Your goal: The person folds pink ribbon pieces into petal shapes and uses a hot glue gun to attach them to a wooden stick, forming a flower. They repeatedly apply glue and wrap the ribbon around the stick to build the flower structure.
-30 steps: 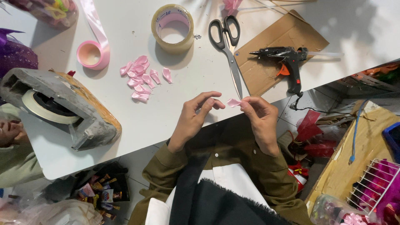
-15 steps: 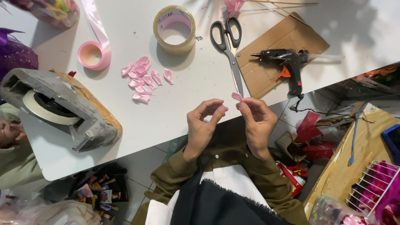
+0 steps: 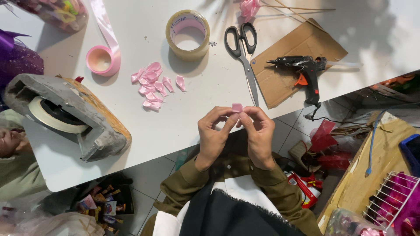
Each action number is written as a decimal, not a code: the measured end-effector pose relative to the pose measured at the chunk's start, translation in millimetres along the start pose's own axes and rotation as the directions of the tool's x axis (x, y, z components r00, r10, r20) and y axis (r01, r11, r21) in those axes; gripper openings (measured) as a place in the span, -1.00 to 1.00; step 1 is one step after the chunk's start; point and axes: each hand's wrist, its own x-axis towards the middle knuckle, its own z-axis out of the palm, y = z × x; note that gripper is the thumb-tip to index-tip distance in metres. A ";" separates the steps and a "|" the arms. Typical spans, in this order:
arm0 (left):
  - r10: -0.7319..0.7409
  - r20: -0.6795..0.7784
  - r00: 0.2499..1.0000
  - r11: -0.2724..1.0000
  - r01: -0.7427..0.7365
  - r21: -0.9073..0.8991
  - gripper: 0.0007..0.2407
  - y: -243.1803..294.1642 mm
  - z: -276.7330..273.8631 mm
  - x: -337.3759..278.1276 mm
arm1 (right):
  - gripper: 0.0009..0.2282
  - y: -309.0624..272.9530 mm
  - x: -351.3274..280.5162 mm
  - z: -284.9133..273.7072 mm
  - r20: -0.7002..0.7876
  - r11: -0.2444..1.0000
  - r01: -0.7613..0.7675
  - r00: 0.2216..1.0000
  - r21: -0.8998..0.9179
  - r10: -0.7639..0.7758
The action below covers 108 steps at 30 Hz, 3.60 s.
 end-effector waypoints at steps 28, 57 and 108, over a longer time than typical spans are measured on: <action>0.061 0.141 0.988 0.996 -0.070 0.054 -0.90 -5.0 1.0 5.3 | -0.91 -8.7 4.7 -14.1 0.135 0.963 0.120 0.987 -0.240 -0.089; 0.077 0.034 0.996 0.992 -0.080 0.093 -0.89 -21.5 -7.9 19.0 | -0.88 22.4 30.0 -4.1 0.255 0.946 0.225 0.953 -0.234 -0.163; 0.123 0.016 0.992 0.981 -0.124 0.150 -0.91 -21.1 -6.6 14.2 | -0.91 23.2 25.3 -6.3 0.252 0.939 0.253 0.948 -0.235 -0.192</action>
